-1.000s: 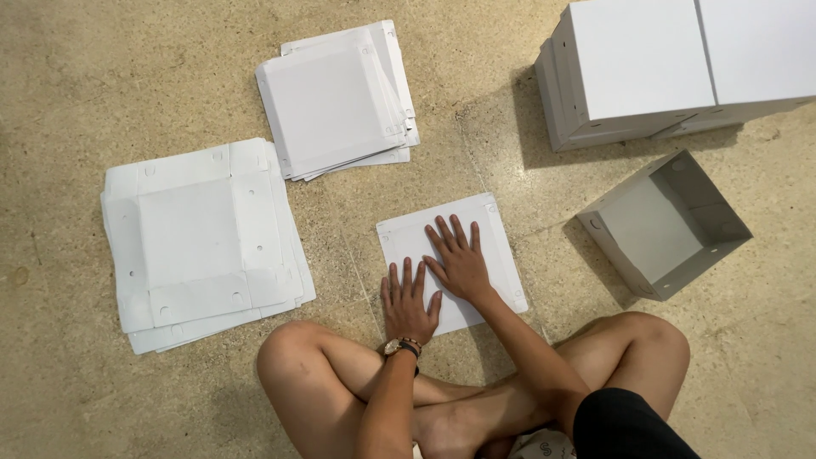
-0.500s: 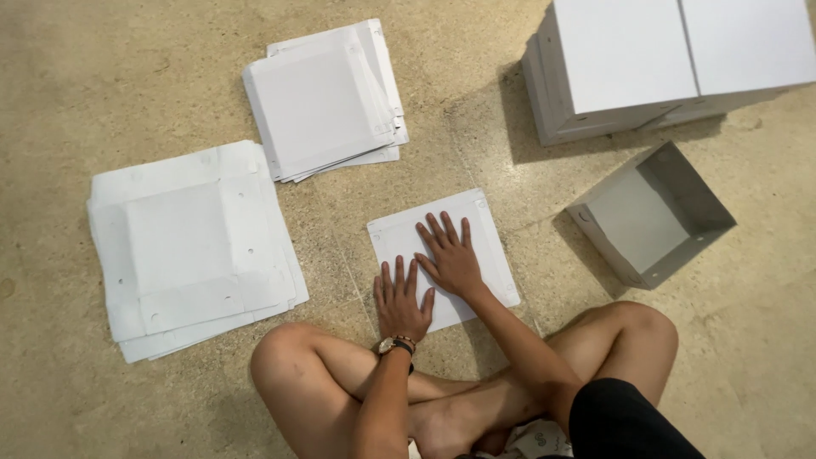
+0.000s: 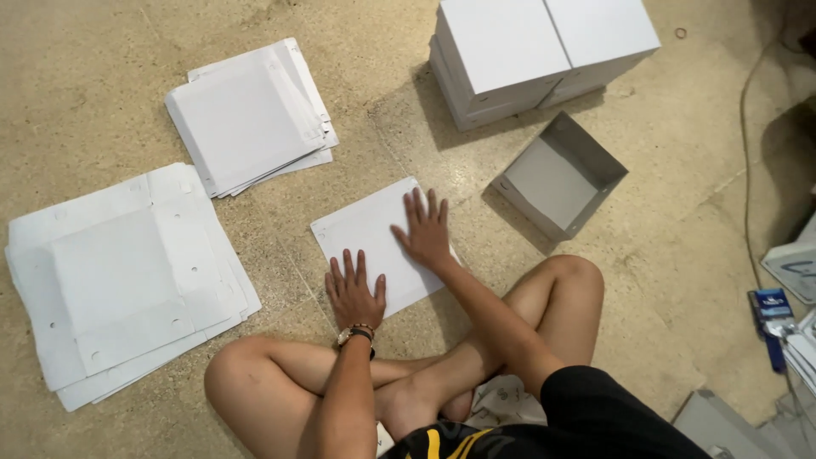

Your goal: The person folds flat white cardboard pieces into box shapes by hand. They fold the sides up, tuck in the flaps, and secure the corners to form a rectangular box. The person then places the finished box aside and picks up another flat piece to repeat the process.

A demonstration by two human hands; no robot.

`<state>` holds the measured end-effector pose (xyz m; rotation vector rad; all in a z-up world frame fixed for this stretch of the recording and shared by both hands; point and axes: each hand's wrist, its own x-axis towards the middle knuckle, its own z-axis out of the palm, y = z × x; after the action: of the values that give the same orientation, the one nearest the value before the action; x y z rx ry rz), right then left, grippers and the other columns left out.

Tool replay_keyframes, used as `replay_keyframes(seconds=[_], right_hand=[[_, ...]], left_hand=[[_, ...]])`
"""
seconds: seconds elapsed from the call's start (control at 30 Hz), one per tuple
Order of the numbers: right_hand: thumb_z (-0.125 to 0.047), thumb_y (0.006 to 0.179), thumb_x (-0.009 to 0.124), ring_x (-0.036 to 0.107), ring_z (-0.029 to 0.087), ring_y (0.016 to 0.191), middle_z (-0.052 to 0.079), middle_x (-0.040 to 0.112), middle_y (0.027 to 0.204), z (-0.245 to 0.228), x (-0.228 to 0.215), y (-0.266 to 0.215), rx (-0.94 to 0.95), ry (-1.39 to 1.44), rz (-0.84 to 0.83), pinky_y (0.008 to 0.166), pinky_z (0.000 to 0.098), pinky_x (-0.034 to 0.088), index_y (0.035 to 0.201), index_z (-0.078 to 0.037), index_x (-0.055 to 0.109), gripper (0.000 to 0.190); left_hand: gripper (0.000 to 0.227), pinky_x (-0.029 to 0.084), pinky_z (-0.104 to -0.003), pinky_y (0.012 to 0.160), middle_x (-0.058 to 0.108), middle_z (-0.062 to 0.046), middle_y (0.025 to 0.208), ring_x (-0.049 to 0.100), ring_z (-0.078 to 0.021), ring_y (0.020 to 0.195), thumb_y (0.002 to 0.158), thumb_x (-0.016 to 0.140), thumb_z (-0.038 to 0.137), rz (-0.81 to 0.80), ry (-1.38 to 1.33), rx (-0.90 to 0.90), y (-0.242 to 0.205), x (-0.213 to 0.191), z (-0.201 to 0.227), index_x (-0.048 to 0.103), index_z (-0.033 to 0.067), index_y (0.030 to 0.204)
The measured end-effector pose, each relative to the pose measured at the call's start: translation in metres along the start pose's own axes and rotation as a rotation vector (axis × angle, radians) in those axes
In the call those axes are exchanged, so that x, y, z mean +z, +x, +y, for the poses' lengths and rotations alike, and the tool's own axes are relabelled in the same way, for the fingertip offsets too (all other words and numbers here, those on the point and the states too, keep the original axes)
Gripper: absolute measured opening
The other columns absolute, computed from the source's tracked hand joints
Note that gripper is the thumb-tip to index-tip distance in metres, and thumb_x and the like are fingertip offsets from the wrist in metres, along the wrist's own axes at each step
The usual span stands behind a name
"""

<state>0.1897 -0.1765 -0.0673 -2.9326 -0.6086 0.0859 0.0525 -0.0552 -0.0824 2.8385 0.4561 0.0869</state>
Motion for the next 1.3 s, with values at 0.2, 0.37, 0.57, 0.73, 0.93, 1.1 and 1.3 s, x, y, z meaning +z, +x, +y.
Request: replay_keyframes(seconds=[0.2, 0.37, 0.57, 0.73, 0.93, 1.1, 1.3], right_hand=[[-0.060, 0.090, 0.012, 0.005, 0.030, 0.138, 0.003, 0.014, 0.150, -0.011, 0.035, -0.052, -0.256, -0.019, -0.172, 0.109, 0.0532, 0.001, 0.144, -0.024, 0.015, 0.065], [-0.058, 0.091, 0.009, 0.000, 0.030, 0.138, 0.003, 0.007, 0.150, 0.030, 0.024, -0.080, -0.017, 0.001, -0.261, 0.107, 0.0561, -0.003, 0.145, -0.021, 0.007, 0.065], [-0.057, 0.091, 0.009, -0.004, 0.032, 0.137, 0.009, 0.004, 0.150, 0.031, 0.013, -0.093, 0.107, 0.068, -0.264, 0.107, 0.0560, -0.007, 0.145, -0.016, 0.006, 0.067], [-0.056, 0.091, 0.009, -0.003, 0.030, 0.137, 0.007, 0.005, 0.150, 0.018, -0.006, -0.093, 0.074, 0.027, -0.251, 0.107, 0.0554, -0.008, 0.144, -0.019, 0.007, 0.065], [-0.052, 0.092, 0.010, -0.002, 0.030, 0.138, 0.008, 0.008, 0.150, 0.011, -0.018, -0.091, 0.105, 0.017, -0.274, 0.107, 0.0557, -0.006, 0.144, -0.015, 0.011, 0.064], [-0.050, 0.092, 0.012, -0.002, 0.031, 0.137, 0.010, 0.007, 0.150, 0.008, -0.028, -0.086, 0.107, 0.028, -0.286, 0.107, 0.0555, -0.007, 0.144, -0.013, 0.011, 0.063], [-0.050, 0.091, 0.016, 0.002, 0.031, 0.137, 0.010, 0.010, 0.149, 0.010, -0.020, -0.088, 0.112, 0.064, -0.219, 0.107, 0.0550, -0.005, 0.143, -0.013, 0.015, 0.063]], left_hand=[[0.061, 0.012, -0.046, 0.110, 0.025, -0.007, 0.147, 0.020, -0.0323, 0.134, 0.088, 0.033, 0.054, 0.008, -0.007, 0.012, -0.003, 0.008, -0.003, 0.032, 0.0197, 0.139], [0.063, 0.011, -0.046, 0.110, 0.025, -0.005, 0.147, 0.019, -0.0307, 0.135, 0.088, 0.029, 0.057, 0.009, -0.012, 0.023, -0.005, 0.010, -0.004, 0.033, 0.0205, 0.139], [0.062, 0.010, -0.045, 0.110, 0.024, -0.005, 0.148, 0.019, -0.0303, 0.135, 0.090, 0.027, 0.058, 0.031, 0.012, 0.033, -0.008, 0.018, -0.006, 0.032, 0.0210, 0.140], [0.062, 0.011, -0.045, 0.111, 0.021, -0.004, 0.148, 0.017, -0.0303, 0.136, 0.089, 0.026, 0.058, 0.032, 0.041, 0.021, -0.004, 0.027, -0.011, 0.028, 0.0223, 0.141], [0.046, 0.032, -0.044, 0.096, 0.048, -0.005, 0.128, 0.042, -0.0283, 0.120, 0.087, 0.046, 0.046, 0.159, -0.113, -0.015, 0.024, 0.025, -0.022, 0.053, 0.0187, 0.123], [0.046, 0.030, -0.047, 0.086, 0.043, -0.009, 0.118, 0.038, -0.0326, 0.113, 0.083, 0.059, 0.032, 0.418, -0.099, -0.204, 0.089, 0.030, -0.039, 0.052, 0.0109, 0.124], [0.064, 0.007, -0.055, 0.106, 0.023, -0.024, 0.144, 0.013, -0.0383, 0.136, 0.087, 0.046, 0.041, 0.035, -0.003, -0.238, 0.063, 0.031, 0.049, 0.031, 0.0077, 0.140]])
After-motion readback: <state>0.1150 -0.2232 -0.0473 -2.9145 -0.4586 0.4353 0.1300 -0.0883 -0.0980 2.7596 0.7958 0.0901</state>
